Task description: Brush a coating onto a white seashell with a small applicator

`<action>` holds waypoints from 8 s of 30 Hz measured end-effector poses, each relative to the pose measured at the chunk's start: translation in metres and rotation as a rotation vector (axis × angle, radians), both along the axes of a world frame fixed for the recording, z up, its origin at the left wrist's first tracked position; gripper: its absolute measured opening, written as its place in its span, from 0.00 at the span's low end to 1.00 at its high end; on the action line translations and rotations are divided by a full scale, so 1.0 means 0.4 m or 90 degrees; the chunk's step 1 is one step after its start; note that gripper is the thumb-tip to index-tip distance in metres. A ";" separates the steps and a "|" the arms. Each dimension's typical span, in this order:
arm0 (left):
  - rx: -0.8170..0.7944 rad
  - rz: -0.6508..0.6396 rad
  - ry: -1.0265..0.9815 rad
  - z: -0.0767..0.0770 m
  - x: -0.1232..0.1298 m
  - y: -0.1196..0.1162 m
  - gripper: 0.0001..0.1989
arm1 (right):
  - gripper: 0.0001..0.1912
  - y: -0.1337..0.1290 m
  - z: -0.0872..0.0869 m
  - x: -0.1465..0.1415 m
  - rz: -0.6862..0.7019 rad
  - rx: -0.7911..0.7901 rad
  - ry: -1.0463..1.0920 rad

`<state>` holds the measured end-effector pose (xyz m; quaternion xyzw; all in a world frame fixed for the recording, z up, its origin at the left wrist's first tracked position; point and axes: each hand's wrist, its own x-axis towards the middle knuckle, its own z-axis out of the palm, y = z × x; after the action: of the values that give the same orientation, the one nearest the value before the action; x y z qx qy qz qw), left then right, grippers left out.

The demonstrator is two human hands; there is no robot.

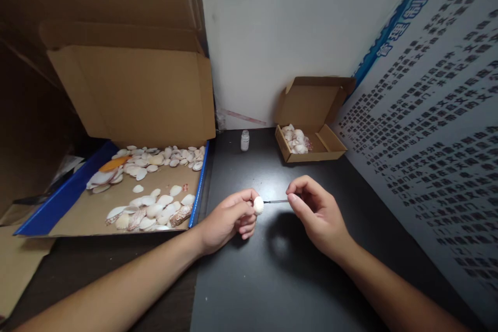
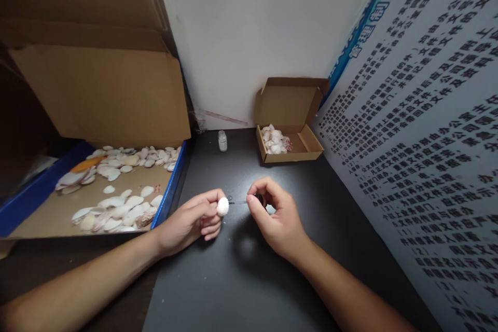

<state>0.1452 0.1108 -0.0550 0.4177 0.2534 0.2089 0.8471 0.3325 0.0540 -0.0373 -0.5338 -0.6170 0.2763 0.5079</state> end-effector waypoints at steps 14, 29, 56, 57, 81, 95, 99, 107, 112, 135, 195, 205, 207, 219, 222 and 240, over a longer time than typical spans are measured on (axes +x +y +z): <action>0.009 0.001 -0.001 -0.002 -0.002 0.000 0.07 | 0.03 -0.001 0.000 -0.006 0.017 -0.020 -0.006; 0.001 0.007 0.001 0.001 0.001 0.000 0.07 | 0.04 -0.003 -0.003 -0.006 -0.009 -0.024 -0.028; 0.003 0.007 -0.004 -0.006 -0.001 0.001 0.06 | 0.03 -0.004 -0.001 -0.002 0.033 -0.004 -0.009; 0.006 0.008 -0.002 -0.005 -0.001 0.001 0.06 | 0.03 -0.002 0.000 -0.003 0.030 -0.005 -0.023; -0.023 0.029 -0.015 0.006 -0.005 0.000 0.06 | 0.01 -0.005 0.001 -0.004 0.039 0.000 -0.028; -0.091 0.047 -0.042 0.010 -0.011 0.002 0.08 | 0.02 -0.006 -0.004 -0.007 0.036 -0.032 -0.032; -0.111 0.047 -0.045 0.011 -0.013 0.003 0.06 | 0.02 -0.002 0.002 -0.004 0.006 -0.017 -0.056; -0.122 0.053 -0.059 0.013 -0.012 0.003 0.06 | 0.01 -0.010 -0.001 -0.006 0.047 0.026 -0.012; -0.123 0.057 -0.062 0.012 -0.012 0.003 0.07 | 0.02 -0.003 0.006 -0.009 0.008 0.015 -0.052; -0.093 0.047 -0.056 0.009 -0.010 0.001 0.06 | 0.02 -0.006 0.002 -0.005 0.020 0.009 -0.032; -0.098 0.033 -0.060 0.005 -0.010 0.000 0.04 | 0.03 -0.005 0.000 0.000 -0.006 0.008 -0.028; -0.043 0.005 -0.033 0.002 -0.003 -0.006 0.04 | 0.03 -0.004 -0.002 -0.001 0.003 0.025 -0.039; -0.038 0.000 -0.028 0.003 -0.004 -0.007 0.04 | 0.03 -0.005 -0.001 0.002 -0.006 0.041 -0.039; -0.034 -0.004 -0.034 0.002 -0.004 -0.009 0.05 | 0.04 -0.004 -0.001 0.001 0.012 0.020 -0.027; -0.027 -0.010 -0.028 0.003 -0.005 -0.009 0.07 | 0.02 -0.006 -0.001 0.000 0.048 0.013 0.021; 0.005 -0.027 -0.016 0.004 -0.005 -0.011 0.09 | 0.03 -0.003 0.003 -0.001 -0.019 0.010 -0.018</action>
<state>0.1431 0.1066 -0.0535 0.4234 0.2327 0.1970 0.8531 0.3320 0.0528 -0.0359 -0.5429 -0.6180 0.2565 0.5075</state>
